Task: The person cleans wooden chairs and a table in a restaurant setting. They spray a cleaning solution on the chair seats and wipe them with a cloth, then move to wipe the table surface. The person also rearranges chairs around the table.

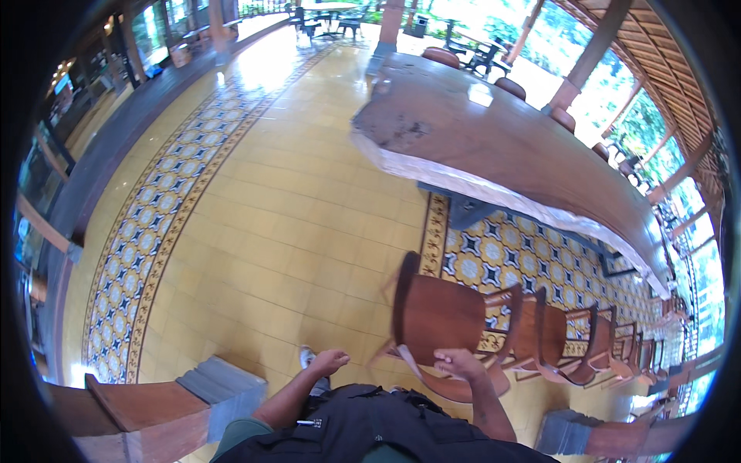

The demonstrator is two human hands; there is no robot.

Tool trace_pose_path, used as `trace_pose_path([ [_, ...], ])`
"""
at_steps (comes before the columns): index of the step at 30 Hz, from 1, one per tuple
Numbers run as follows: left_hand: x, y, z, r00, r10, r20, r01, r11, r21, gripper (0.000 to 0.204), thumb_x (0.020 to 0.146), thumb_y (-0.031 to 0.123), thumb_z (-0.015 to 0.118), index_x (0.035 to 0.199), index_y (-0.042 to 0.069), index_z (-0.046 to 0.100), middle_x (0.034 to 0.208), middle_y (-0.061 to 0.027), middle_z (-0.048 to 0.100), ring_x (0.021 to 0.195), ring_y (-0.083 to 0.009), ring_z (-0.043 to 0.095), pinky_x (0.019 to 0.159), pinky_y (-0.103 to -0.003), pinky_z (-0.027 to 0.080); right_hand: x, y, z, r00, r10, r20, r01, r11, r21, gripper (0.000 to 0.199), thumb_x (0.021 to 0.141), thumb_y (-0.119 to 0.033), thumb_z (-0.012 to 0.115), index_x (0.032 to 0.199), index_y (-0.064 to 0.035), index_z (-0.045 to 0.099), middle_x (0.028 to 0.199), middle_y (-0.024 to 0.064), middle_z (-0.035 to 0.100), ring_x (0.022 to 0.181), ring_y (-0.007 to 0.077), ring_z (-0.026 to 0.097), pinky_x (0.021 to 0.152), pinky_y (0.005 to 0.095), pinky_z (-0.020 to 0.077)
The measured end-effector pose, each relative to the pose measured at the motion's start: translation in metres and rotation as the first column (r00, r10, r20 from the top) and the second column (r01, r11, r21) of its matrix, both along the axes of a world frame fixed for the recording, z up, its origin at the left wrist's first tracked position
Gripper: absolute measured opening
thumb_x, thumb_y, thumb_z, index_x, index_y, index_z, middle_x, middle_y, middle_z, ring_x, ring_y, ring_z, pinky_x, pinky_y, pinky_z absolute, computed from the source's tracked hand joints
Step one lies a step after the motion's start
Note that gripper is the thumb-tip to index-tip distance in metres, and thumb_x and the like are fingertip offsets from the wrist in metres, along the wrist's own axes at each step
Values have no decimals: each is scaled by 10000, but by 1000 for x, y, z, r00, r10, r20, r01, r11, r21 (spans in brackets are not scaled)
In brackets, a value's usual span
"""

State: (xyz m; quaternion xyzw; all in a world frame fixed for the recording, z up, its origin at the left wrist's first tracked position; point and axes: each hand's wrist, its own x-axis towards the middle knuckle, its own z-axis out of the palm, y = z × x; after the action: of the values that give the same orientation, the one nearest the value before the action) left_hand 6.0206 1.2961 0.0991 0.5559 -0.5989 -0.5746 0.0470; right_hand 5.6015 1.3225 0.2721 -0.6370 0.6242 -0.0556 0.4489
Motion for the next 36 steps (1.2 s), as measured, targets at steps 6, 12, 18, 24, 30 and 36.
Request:
trace_pose_path([
  [6, 268, -1, -83, 914, 391, 110, -406, 867, 289, 343, 926, 371, 644, 1032, 59, 739, 953, -133, 751, 833, -261, 726, 686, -390, 552, 207, -176, 115, 974, 97, 204, 4, 896, -443, 337, 928, -141, 705, 1241, -17, 682, 1203, 176, 713, 1112, 291, 691, 966, 363, 536],
  [12, 473, 14, -97, 681, 122, 722, -144, 989, -32, 202, 841, 256, 643, 846, 104, 775, 865, -117, 750, 785, -325, 717, 670, -472, 561, 300, -282, 79, 912, 401, -89, -403, 831, -384, 416, 952, -328, 650, 1269, -60, 665, 1240, 168, 693, 1174, 353, 640, 1040, 429, 484],
  [18, 474, -35, -97, 91, 867, 490, -954, -65, 292, 211, 890, 236, 582, 811, 87, 709, 698, -94, 654, 483, -239, 556, 461, -381, 426, 348, -419, -15, 782, 609, -132, -623, 772, -127, 512, 970, -438, 599, 1329, -74, 629, 1332, 170, 644, 1242, 346, 594, 1059, 427, 470],
  [24, 447, -263, -70, 539, 776, 328, -817, 386, 428, 210, 927, 253, 586, 893, 85, 708, 776, -67, 670, 665, -193, 593, 592, -331, 453, 418, -654, 11, 755, 608, -246, -652, 735, -188, 479, 962, -415, 620, 1321, -99, 637, 1309, 169, 656, 1225, 353, 603, 1043, 434, 481],
  [30, 490, -526, -14, 553, 824, 122, -833, 541, 120, 220, 963, 269, 590, 976, 84, 707, 854, -40, 685, 847, -148, 631, 723, -281, 479, 487, -842, 87, 812, 540, -221, -580, 708, -403, 446, 953, -361, 651, 1310, -94, 640, 1290, 157, 667, 1221, 342, 605, 1040, 436, 481],
  [36, 554, -666, -42, 236, 971, -25, -935, 234, 266, 179, 960, 290, 598, 1013, 125, 643, 885, 10, 649, 792, -133, 643, 676, -259, 510, 492, -1020, 37, 799, 565, -207, -601, 741, -298, 480, 938, -404, 668, 1309, -101, 644, 1299, 160, 665, 1242, 343, 596, 1054, 437, 471],
])
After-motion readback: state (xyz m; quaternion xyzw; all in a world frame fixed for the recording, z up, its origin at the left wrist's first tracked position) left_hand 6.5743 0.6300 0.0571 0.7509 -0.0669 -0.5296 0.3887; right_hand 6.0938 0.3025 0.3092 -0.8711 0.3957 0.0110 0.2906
